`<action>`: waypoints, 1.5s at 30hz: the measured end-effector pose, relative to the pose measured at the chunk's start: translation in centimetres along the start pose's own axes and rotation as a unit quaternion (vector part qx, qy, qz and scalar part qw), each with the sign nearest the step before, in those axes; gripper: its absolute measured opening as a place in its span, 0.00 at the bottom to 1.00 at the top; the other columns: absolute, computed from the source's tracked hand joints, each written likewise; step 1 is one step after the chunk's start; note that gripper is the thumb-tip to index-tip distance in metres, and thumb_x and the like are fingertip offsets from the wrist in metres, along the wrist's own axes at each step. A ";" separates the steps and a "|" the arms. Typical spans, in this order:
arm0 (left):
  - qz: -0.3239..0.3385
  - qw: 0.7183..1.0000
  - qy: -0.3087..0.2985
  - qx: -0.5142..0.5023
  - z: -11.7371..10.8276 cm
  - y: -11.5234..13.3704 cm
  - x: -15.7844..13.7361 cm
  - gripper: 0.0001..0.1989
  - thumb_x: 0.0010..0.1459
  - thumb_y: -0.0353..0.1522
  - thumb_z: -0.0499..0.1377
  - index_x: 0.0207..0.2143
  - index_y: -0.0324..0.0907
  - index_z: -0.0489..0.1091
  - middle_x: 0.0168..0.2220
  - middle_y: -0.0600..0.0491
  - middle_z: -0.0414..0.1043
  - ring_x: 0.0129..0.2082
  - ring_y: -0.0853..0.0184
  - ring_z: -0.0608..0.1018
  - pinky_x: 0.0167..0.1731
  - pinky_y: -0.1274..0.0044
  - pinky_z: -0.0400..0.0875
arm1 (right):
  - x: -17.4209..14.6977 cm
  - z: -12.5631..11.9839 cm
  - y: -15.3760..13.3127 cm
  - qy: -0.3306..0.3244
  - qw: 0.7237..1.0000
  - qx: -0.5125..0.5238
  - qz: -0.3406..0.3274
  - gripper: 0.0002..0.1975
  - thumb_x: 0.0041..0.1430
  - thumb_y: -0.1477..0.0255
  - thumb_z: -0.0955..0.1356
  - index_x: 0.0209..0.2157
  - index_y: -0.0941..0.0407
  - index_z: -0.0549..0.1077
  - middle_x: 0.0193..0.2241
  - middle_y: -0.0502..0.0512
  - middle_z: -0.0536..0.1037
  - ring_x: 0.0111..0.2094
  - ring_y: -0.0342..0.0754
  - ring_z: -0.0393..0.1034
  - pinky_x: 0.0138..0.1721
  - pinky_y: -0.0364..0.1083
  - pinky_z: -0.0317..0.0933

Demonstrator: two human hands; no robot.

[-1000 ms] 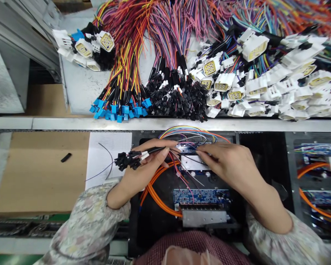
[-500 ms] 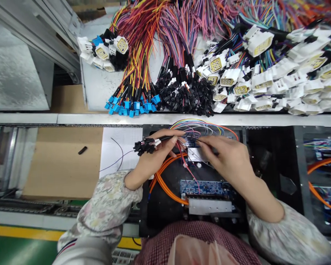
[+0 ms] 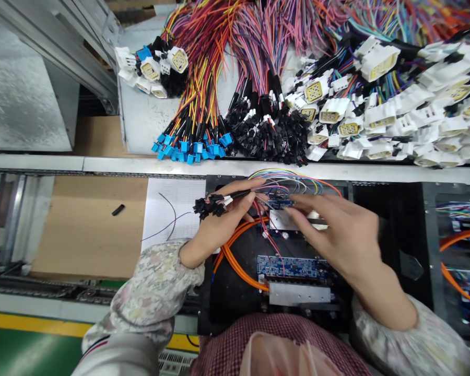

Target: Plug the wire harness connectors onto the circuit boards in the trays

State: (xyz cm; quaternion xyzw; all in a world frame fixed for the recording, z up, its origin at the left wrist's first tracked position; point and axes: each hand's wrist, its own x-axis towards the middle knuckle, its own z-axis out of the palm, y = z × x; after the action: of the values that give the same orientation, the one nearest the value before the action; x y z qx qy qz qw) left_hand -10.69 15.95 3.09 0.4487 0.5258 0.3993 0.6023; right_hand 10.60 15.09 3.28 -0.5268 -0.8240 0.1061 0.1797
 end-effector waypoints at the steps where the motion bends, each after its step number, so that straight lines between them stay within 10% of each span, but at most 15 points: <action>1: 0.002 1.000 -0.002 -0.001 0.0 0.0 0.0 0.13 0.63 0.38 0.61 0.47 0.45 0.77 0.43 0.50 0.82 0.37 0.65 0.83 0.27 0.80 0.80 | -0.3 -0.7 -0.2 -0.010 1.000 -0.002 -0.011 0.12 0.66 0.64 0.67 0.39 0.56 0.79 0.28 0.54 0.80 0.31 0.50 0.75 0.32 0.47 0.63; 20: -0.015 1.000 -0.003 -0.004 0.1 0.0 -0.1 0.10 0.63 0.36 0.60 0.41 0.41 0.76 0.41 0.48 0.81 0.41 0.65 0.83 0.33 0.79 0.81 | 0.1 2.4 1.5 -0.027 0.998 0.039 0.047 0.12 0.67 0.68 0.64 0.39 0.55 0.79 0.31 0.56 0.82 0.32 0.50 0.77 0.34 0.47 0.66; 28: 0.010 1.000 -0.018 -0.001 -0.1 -0.1 0.0 0.10 0.63 0.37 0.60 0.43 0.42 0.76 0.39 0.50 0.82 0.38 0.66 0.83 0.30 0.81 0.80 | -0.7 -0.3 -0.4 -0.009 1.000 -0.007 0.023 0.12 0.66 0.64 0.66 0.40 0.56 0.78 0.27 0.53 0.80 0.28 0.47 0.74 0.30 0.45 0.61; 33: 0.028 1.000 -0.013 -0.005 -0.2 -0.4 0.1 0.07 0.64 0.35 0.61 0.39 0.42 0.77 0.37 0.52 0.81 0.35 0.71 0.82 0.29 0.85 0.77 | -2.3 -2.3 0.3 -0.050 0.997 -0.048 0.039 0.20 0.67 0.62 0.64 0.23 0.54 0.71 0.16 0.48 0.71 0.16 0.41 0.63 0.21 0.44 0.49; 37: 0.017 0.999 -0.009 -0.028 0.0 -0.5 0.3 0.08 0.63 0.36 0.62 0.39 0.41 0.77 0.36 0.52 0.80 0.36 0.68 0.83 0.29 0.83 0.79 | -3.1 -2.2 2.7 0.054 0.987 -0.026 0.149 0.13 0.66 0.62 0.66 0.34 0.55 0.76 0.23 0.50 0.78 0.21 0.42 0.68 0.24 0.42 0.55; 45: 0.007 1.000 -0.009 -0.029 0.0 -0.4 0.2 0.08 0.63 0.35 0.62 0.42 0.42 0.77 0.36 0.51 0.81 0.36 0.69 0.83 0.31 0.83 0.80 | -3.0 0.5 4.3 -0.007 0.989 -0.023 0.144 0.11 0.65 0.67 0.64 0.39 0.55 0.78 0.32 0.55 0.82 0.30 0.50 0.76 0.30 0.46 0.61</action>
State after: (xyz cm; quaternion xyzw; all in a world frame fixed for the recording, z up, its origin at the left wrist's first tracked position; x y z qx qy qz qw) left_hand -10.69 15.99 2.62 0.4387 0.5055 0.4148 0.6164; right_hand 15.11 14.18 0.73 -0.6436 -0.7427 0.1153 0.1446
